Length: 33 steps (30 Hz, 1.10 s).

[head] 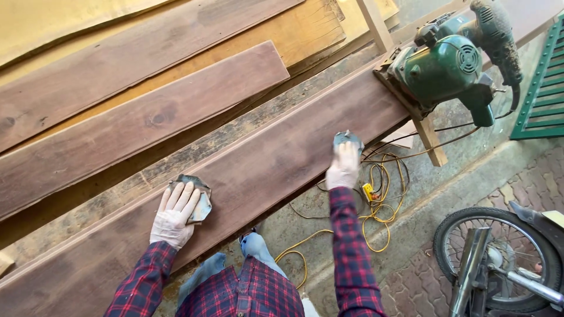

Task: The person sands a long wooden plank using a green electric sander, then switches to manual sanding with sandpaper. The person moves along the plank, smoothing its surface.

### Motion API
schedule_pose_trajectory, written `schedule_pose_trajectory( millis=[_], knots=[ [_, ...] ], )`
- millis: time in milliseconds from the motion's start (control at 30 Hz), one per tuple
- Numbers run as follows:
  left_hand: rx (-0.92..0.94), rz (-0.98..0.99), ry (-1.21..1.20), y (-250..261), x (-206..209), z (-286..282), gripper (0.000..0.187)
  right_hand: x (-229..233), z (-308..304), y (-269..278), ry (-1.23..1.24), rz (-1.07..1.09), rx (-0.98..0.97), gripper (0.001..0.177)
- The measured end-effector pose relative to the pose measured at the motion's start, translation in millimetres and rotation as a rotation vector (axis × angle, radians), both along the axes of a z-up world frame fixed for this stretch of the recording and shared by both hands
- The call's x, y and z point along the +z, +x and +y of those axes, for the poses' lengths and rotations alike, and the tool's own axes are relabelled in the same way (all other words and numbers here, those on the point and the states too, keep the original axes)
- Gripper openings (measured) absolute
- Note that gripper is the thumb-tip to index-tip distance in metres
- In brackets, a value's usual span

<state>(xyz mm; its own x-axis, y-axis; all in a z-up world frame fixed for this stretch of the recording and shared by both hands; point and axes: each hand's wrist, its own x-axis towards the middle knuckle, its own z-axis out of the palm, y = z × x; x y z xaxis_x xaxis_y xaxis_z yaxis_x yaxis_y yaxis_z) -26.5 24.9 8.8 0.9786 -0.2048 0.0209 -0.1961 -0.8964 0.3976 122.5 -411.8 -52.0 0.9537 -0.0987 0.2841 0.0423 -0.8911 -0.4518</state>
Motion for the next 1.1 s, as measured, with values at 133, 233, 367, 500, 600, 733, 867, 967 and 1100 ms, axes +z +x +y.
schedule_pose_trajectory(
  millis=[133, 233, 367, 500, 600, 733, 867, 967, 1100],
  knots=[
    [0.024, 0.027, 0.015, 5.5, -1.5, -3.0, 0.083, -5.2, 105.5, -52.5, -0.130, -0.007, 0.281, 0.036],
    [0.018, -0.003, 0.001, 1.6, 0.5, -5.1, 0.083, 35.1, 127.8, -49.0, -0.123, 0.254, 0.593, 0.022],
    [-0.160, 0.134, 0.083, 29.1, -8.5, -47.8, 0.093, -104.0, -32.4, 24.9, -0.133, -0.316, 0.305, 0.052],
    [-0.367, 0.118, -0.037, 130.6, 17.3, -157.6, 0.093, -3.7, -103.5, 121.6, -0.134, -0.090, 0.047, 0.034],
    [-0.500, -0.005, -0.118, 210.5, 3.2, -254.4, 0.079, -2.3, -122.6, 137.4, -0.046, 0.005, -0.008, 0.031],
    [-0.494, -0.078, -0.170, 270.7, -23.0, -339.1, 0.067, -16.5, -125.0, 145.7, -0.117, -0.053, -0.024, 0.037],
    [-0.596, -0.105, -0.086, 250.2, 5.6, -307.4, 0.078, -17.3, -125.2, 155.3, -0.185, -0.131, 0.001, 0.044],
    [-0.624, 0.166, -0.132, 174.2, 42.1, -211.9, 0.089, -13.7, -123.6, 154.1, -0.163, -0.123, 0.013, 0.047],
    [-0.537, 0.399, 0.000, 73.3, 34.5, -111.8, 0.093, -10.1, -119.5, 154.6, -0.122, -0.110, -0.004, 0.050]
  ],
)
